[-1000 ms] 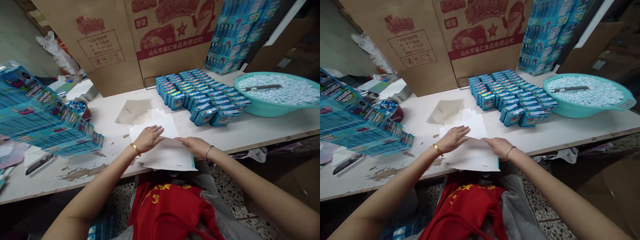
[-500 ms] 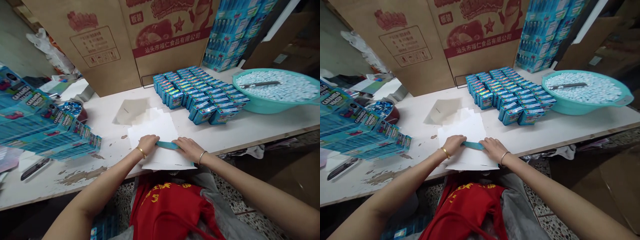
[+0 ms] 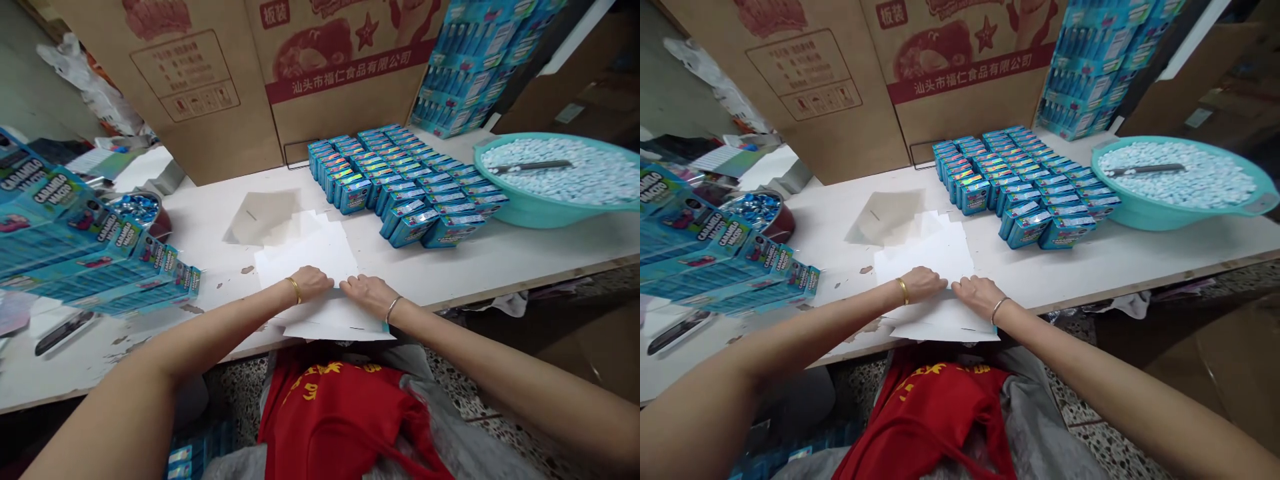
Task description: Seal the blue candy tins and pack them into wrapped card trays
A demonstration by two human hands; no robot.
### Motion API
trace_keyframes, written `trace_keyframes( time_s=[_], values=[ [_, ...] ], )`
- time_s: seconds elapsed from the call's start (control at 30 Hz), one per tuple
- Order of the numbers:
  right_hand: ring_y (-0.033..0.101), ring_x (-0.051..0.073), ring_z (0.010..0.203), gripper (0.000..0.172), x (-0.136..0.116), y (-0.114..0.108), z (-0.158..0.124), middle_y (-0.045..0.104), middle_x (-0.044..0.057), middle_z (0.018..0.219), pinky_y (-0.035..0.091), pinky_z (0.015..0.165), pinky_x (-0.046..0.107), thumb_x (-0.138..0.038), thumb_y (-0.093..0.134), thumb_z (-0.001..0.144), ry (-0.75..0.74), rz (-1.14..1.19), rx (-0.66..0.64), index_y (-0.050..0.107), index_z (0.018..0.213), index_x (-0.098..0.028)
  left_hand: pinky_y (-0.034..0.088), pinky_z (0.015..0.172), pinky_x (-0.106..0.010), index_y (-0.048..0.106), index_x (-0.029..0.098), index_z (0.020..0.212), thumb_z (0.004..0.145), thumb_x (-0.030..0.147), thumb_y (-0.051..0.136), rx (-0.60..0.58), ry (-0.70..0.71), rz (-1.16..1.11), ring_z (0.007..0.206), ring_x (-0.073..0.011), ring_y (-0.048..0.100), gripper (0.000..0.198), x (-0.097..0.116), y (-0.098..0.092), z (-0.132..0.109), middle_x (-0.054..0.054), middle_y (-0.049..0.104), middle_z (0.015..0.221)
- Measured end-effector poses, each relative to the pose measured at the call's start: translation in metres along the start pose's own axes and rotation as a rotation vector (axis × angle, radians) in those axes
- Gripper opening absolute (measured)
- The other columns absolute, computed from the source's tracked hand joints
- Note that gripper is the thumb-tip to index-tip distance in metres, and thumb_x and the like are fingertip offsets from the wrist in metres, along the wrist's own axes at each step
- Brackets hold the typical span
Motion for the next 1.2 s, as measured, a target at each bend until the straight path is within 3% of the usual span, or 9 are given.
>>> trace_keyframes(
  time_s=[0.13,0.2,0.33,0.43,0.53,0.7,0.93,1.1,1.2],
  values=[
    [0.058,0.022,0.093,0.028,0.018,-0.012,0.002,0.063,0.013,0.102,0.044,0.066,0.03,-0.009,0.034,0.092,-0.057,-0.019,0.1,0.054,0.11,-0.018,0.044,0.066,-0.033,0.058,0.017,0.103,0.088,0.01,0.04,0.056,-0.086,-0.112,0.08,-0.0252,0.064,0.024,-0.013,-0.009,-0.01,-0.012,0.067,0.086],
    [0.057,0.022,0.093,0.03,0.031,-0.02,0.007,0.063,0.013,0.103,0.043,0.066,0.03,-0.009,0.034,0.091,-0.035,-0.031,0.169,0.055,0.11,-0.019,0.045,0.072,-0.035,0.054,0.017,0.113,0.09,0.012,0.038,0.176,-0.128,-0.138,0.087,-0.0244,0.062,0.029,-0.023,-0.02,-0.024,-0.014,0.065,0.099],
    [0.058,0.021,0.093,0.033,0.047,-0.019,0.026,0.064,0.012,0.103,0.041,0.065,0.029,-0.007,0.035,0.09,-0.012,-0.01,0.181,0.056,0.112,-0.02,0.041,0.089,-0.038,0.047,0.017,0.129,0.09,0.046,0.049,0.441,-0.059,-0.281,0.106,-0.0258,0.054,0.049,-0.02,-0.035,-0.062,-0.015,0.056,0.121],
    [0.059,0.02,0.095,0.034,0.055,-0.016,0.038,0.065,0.01,0.104,0.042,0.069,0.027,-0.007,0.035,0.09,-0.009,0.066,0.156,0.057,0.113,-0.021,0.042,0.083,-0.032,0.059,0.02,0.113,0.089,0.047,0.05,0.355,0.061,-0.453,0.095,-0.0208,0.058,0.038,-0.003,-0.023,-0.075,-0.009,0.064,0.107],
    [0.06,0.019,0.096,0.031,0.063,-0.024,0.037,0.065,0.008,0.108,0.045,0.077,0.028,-0.017,0.041,0.092,0.013,0.289,0.207,0.055,0.119,-0.022,0.041,0.071,-0.027,0.062,0.02,0.096,0.094,0.032,0.044,0.291,-0.012,-0.592,0.076,-0.0156,0.059,0.022,0.0,-0.012,-0.069,-0.002,0.067,0.085],
    [0.053,0.024,0.11,0.041,0.046,-0.038,-0.008,0.06,0.014,0.119,0.042,0.095,0.038,-0.037,0.047,0.092,-0.01,0.448,0.627,0.051,0.126,-0.015,0.039,0.063,-0.025,0.056,0.019,0.097,0.089,0.027,0.051,0.27,-0.171,-0.796,0.065,-0.0134,0.055,0.012,-0.021,-0.005,-0.042,0.002,0.063,0.072],
    [0.046,0.028,0.122,0.037,-0.005,0.034,-0.032,0.056,0.016,0.128,0.039,0.1,0.046,-0.015,0.041,0.091,0.046,0.151,0.64,0.052,0.127,-0.013,0.036,0.089,-0.042,0.063,0.02,0.097,0.087,0.052,0.051,0.479,-0.068,-0.29,0.106,-0.0278,0.049,0.036,0.002,0.004,-0.051,-0.012,0.057,0.117],
    [0.052,0.026,0.1,0.024,0.0,0.035,-0.023,0.062,0.013,0.102,0.045,0.085,0.037,-0.011,0.042,0.09,0.106,0.148,0.5,0.062,0.104,-0.016,0.038,0.078,-0.037,0.062,0.018,0.098,0.094,0.025,0.04,0.343,-0.147,-0.22,0.091,-0.0234,0.054,0.024,0.021,0.013,-0.054,-0.011,0.062,0.096],
    [0.051,0.025,0.091,0.016,0.004,0.027,-0.018,0.059,0.012,0.093,0.044,0.077,0.034,-0.011,0.046,0.088,0.135,0.17,0.38,0.061,0.091,-0.016,0.039,0.076,-0.034,0.063,0.018,0.094,0.089,0.024,0.048,0.314,-0.194,-0.335,0.088,-0.0227,0.057,0.017,0.017,0.013,-0.049,-0.009,0.065,0.093]
  ],
)
Point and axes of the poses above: each hand's wrist, its own z-axis towards the middle knuckle, its own y-axis out of the palm, x = y × z, the point moved 4 cm from there along z, towards the middle knuckle
